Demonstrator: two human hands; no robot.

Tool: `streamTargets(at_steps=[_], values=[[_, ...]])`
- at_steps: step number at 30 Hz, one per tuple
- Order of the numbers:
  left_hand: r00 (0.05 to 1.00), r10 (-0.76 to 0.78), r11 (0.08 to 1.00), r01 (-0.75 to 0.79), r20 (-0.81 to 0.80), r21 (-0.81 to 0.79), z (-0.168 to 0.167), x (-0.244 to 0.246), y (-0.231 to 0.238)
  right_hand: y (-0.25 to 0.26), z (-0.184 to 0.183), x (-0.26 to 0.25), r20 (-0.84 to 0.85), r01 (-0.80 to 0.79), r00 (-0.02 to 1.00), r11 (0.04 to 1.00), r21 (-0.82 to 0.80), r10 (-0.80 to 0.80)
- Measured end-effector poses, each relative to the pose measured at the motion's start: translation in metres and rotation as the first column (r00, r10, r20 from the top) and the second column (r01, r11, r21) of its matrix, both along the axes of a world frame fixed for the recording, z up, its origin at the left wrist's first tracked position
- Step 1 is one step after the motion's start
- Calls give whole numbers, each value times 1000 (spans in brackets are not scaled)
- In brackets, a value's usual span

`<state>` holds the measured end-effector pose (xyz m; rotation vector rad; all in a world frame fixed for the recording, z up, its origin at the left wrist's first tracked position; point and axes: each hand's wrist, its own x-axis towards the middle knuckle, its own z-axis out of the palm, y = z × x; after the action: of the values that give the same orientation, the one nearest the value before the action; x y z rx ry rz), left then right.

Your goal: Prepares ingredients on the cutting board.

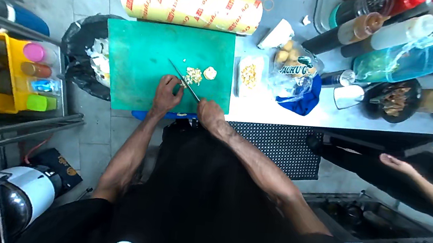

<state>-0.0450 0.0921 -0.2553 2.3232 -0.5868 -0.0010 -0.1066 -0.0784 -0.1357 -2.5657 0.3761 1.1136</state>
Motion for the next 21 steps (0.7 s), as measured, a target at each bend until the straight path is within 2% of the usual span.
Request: streamTargets(at_steps=[4, 7, 10, 12, 14, 17, 21], values=[[999, -25, 999, 25, 29, 27, -11, 3, -5, 13, -58, 1, 166, 21, 986, 999, -41, -14], [1000, -21, 1000, 20, 18, 18, -9, -1, 0, 12, -52, 6, 147, 5, 989, 1000, -30, -1], [1000, 19, 999, -18, 18, -32, -4, -1, 5, 3, -10, 8, 59, -20, 998, 1000, -17, 21], [999, 39, 999, -38, 11, -30, -5, -5, 10, 5, 3, 2, -4, -7, 1000, 1000, 1, 7], [999, 33, 999, -33, 11, -15, -8, -4, 9, 13, -20, -1, 25, 29, 999, 1000, 4, -29], [1000, 24, 999, -24, 3, -27, -8, -1, 1, 24, -62, 4, 161, 38, 986, 999, -25, -34], [999, 32, 999, -32, 9, -37, -7, 0, -3, 5, -51, 16, 160, 2, 987, 998, 62, -12]])
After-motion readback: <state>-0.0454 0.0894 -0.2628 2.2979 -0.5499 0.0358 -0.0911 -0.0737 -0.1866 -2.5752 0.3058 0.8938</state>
